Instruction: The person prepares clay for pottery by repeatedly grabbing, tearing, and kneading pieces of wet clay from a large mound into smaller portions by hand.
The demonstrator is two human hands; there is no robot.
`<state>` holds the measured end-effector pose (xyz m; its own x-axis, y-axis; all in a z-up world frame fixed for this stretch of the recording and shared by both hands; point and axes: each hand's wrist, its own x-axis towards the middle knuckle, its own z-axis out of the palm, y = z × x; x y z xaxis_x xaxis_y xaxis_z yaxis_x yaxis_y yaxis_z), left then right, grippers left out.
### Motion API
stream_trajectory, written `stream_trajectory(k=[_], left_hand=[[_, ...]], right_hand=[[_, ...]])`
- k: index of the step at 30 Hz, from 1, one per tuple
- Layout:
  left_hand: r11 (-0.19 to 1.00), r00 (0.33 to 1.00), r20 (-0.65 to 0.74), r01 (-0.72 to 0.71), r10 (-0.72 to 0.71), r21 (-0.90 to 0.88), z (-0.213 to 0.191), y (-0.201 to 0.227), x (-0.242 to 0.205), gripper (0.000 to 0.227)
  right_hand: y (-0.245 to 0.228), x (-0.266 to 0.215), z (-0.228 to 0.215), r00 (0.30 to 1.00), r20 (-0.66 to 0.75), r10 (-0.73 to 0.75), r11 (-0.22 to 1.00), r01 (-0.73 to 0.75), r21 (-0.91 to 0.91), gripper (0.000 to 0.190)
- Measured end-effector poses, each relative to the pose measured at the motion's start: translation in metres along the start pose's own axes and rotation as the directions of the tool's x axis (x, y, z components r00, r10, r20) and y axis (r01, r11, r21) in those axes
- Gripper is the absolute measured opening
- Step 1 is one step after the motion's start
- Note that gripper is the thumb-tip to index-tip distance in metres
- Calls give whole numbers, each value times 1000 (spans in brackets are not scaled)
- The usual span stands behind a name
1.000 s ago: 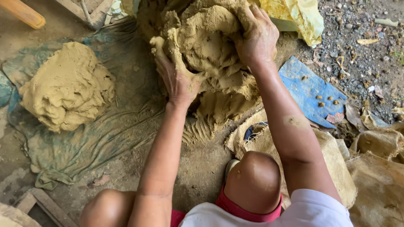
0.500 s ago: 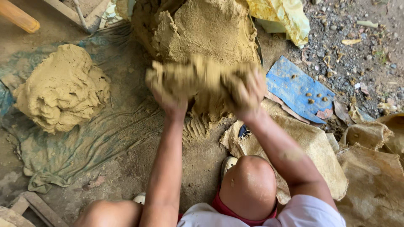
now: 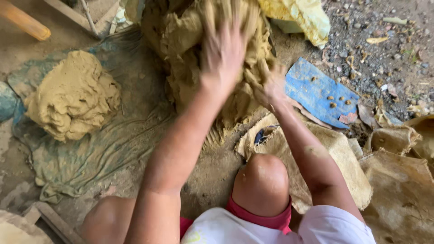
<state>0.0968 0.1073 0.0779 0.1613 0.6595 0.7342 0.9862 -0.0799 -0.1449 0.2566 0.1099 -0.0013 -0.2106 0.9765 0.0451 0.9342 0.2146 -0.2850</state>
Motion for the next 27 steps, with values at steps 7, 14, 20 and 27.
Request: stream_trajectory(k=[7,14,20,27], left_hand=[[850,985,-40,122,-165,-513,28,-78,-48,88],[622,932,334,344,-138,-704,83,-98,-107,135],[868,991,-82,-131,104,-479,92,-88,-174,155],[736,998,7,46,-56,-676,136,-96,-134,127]], right_hand=[[15,-6,-79,974,-205,96,808,44,587,43],[-37,37,-50,786,-156,-598,797,604,-14,122],[17,19,10,684,-204,-700,714,668,-210,143],[-12,49,2,666,-390,-636,762,621,-183,118]])
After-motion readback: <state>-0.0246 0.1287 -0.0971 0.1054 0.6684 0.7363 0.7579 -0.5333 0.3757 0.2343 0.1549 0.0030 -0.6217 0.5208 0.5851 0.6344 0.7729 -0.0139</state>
